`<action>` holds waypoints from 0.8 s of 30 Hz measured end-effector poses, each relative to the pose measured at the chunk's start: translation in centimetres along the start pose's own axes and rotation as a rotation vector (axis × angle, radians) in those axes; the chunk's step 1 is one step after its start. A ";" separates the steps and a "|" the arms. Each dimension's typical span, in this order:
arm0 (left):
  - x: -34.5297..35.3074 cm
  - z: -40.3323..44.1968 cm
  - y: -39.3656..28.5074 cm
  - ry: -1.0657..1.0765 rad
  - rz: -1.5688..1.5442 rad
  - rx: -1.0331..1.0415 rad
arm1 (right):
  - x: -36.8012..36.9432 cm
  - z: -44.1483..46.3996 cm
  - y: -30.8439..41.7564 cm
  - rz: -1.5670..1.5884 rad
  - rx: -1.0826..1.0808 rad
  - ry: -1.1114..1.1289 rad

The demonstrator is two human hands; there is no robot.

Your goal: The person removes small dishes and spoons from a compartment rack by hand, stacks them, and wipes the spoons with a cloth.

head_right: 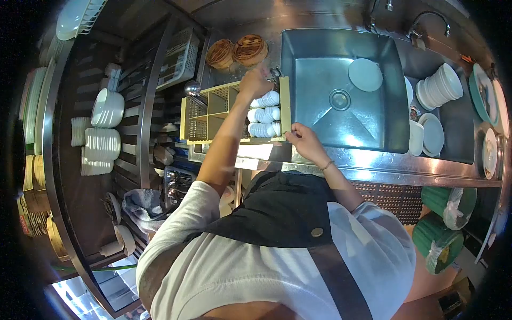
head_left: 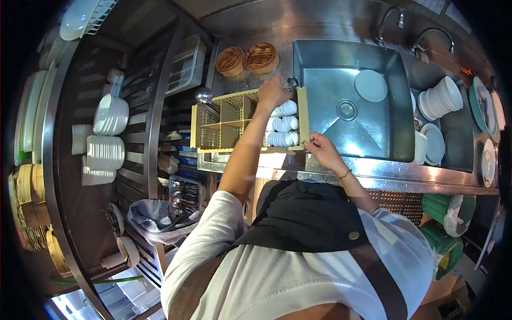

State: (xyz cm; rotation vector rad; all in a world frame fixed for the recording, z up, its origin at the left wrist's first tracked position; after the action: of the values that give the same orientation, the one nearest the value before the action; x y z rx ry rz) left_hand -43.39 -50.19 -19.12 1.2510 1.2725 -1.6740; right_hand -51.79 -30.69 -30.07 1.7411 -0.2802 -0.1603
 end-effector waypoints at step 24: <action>-0.4 1.5 1.2 0.227 -0.332 0.578 | -2.3 4.6 11.4 -0.188 -0.367 -0.232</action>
State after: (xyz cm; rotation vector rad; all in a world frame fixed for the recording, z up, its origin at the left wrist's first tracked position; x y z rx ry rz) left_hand -42.57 -51.96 -19.06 1.6690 1.2153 -2.3020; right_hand -56.34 -36.37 -19.84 1.3823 -0.2382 -0.5202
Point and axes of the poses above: each hand's wrist, its own z-axis towards the middle knuckle, its own x-axis out of the palm, y = z × x, the point moved 6 cm from there along z, towards the middle knuckle, and after that the axes turned 15 degrees about -y, right-handed, at the moved point
